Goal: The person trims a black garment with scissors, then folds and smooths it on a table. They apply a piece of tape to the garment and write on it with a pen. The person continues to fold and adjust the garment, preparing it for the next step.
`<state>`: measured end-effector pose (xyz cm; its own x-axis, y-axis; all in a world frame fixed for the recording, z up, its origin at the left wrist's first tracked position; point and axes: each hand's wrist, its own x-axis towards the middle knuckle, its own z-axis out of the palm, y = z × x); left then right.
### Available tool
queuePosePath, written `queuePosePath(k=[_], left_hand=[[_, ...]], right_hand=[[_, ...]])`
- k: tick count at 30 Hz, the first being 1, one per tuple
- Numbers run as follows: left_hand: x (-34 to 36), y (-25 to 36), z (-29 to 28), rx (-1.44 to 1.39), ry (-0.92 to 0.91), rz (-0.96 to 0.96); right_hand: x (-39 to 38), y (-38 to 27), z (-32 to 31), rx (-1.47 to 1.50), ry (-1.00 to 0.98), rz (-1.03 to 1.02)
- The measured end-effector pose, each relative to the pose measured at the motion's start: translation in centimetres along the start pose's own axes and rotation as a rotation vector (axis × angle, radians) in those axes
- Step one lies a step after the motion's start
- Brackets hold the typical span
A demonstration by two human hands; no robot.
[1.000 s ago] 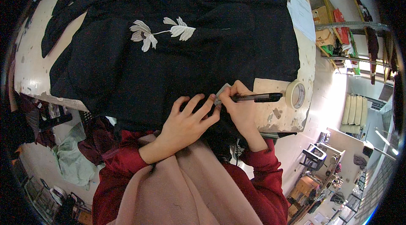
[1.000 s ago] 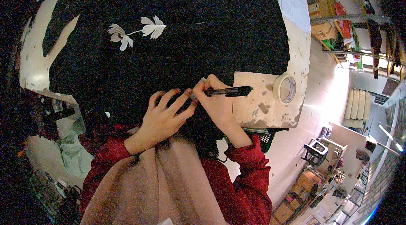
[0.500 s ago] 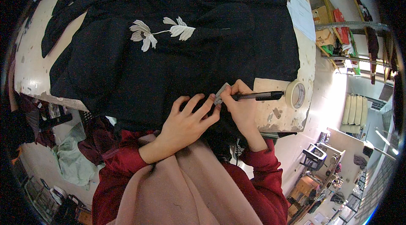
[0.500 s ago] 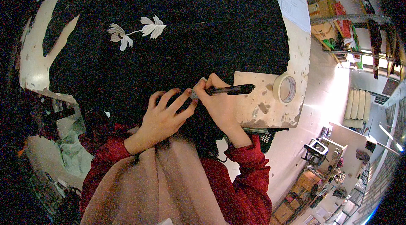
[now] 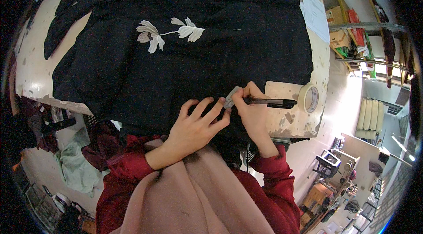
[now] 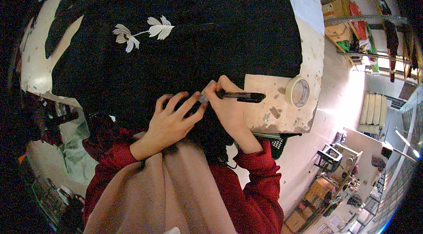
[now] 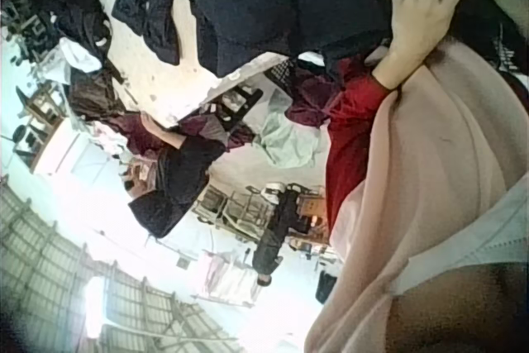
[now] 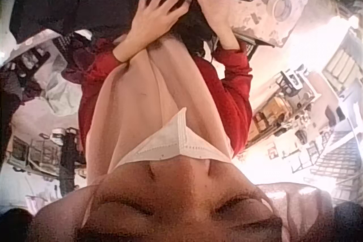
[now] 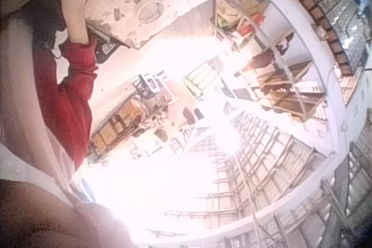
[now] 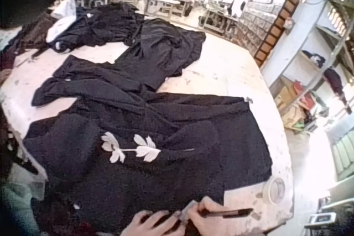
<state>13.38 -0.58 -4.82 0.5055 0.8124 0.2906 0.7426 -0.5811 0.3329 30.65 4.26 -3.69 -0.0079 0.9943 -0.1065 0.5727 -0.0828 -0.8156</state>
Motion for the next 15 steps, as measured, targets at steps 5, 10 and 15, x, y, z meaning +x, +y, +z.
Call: queuePosePath(k=[5, 10, 15], left_hand=[[0.6, 0.2, -1.1, -0.33, 0.067, -0.094], [3.2, 4.1, -2.6, -0.651, 0.248, 0.321], [4.4, 5.7, 0.1, -0.706, 0.157, 0.517]], right_hand=[[-1.1, -0.3, -1.4, 0.171, 0.249, 0.046], [-1.5, -2.3, -2.1, -0.254, 0.203, -0.483], [-1.5, -1.6, -1.7, -0.309, 0.312, -0.552]])
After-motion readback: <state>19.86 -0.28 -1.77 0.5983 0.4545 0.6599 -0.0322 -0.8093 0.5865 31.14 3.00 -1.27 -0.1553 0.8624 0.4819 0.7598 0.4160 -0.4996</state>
